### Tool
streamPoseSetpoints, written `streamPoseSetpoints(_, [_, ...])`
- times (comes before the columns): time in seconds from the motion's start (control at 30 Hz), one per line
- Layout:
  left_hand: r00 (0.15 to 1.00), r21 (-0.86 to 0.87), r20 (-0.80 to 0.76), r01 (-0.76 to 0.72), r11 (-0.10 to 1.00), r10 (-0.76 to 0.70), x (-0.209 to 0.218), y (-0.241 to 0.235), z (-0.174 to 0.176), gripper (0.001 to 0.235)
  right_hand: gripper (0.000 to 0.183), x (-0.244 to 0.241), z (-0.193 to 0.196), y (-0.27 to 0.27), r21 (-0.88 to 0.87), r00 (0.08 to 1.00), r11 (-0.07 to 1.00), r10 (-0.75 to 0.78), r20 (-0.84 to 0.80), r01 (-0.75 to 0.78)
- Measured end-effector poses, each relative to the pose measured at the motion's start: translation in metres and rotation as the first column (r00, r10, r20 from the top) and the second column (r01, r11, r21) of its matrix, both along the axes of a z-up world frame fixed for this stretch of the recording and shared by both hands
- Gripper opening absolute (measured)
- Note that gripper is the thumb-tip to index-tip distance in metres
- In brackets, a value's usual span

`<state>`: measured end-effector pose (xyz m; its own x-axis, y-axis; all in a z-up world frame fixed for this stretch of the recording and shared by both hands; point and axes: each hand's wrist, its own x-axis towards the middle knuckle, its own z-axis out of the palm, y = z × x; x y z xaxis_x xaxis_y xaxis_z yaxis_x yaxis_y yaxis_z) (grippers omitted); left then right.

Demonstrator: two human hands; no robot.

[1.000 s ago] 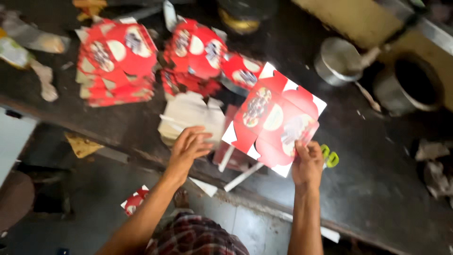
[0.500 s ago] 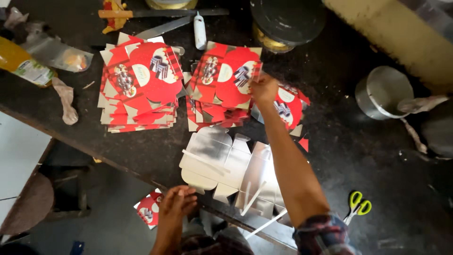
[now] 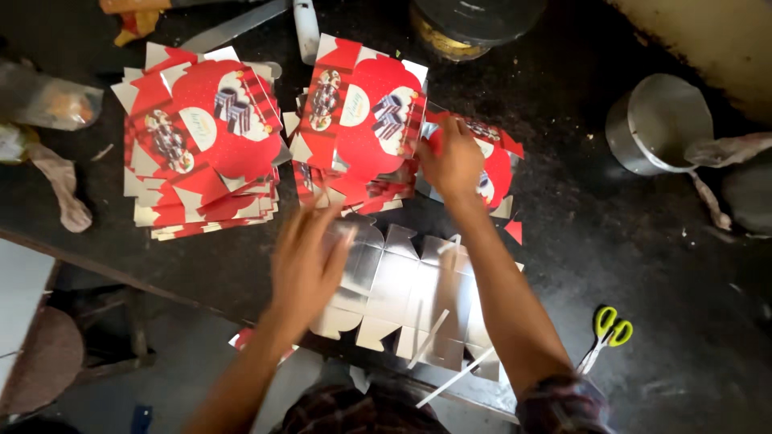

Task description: The person assembles cardboard cake boxes by folding pre-cut sections and securing flaps together by hand.

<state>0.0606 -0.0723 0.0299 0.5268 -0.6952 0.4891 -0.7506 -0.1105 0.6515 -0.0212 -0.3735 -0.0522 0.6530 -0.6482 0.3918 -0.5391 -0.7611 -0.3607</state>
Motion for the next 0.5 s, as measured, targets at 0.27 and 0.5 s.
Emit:
streamPoseSetpoints(0.27, [0.968, 0.535, 0.220, -0.020, 0.845, -0.116, 0.114, -0.184, -0.088, 0.074, 0.117, -0.065, -0.038, 0.019, 0.006, 0.905, 0.996, 0.086, -0.416, -0.091])
streamPoseSetpoints(0.5, [0.962, 0.536, 0.266, -0.088, 0.839, -0.069, 0.109, -0.177, -0.144, 0.073, 0.088, -0.127, -0.049, 0.006, 0.131, 0.897, 0.979, 0.195, -0.396, -0.155])
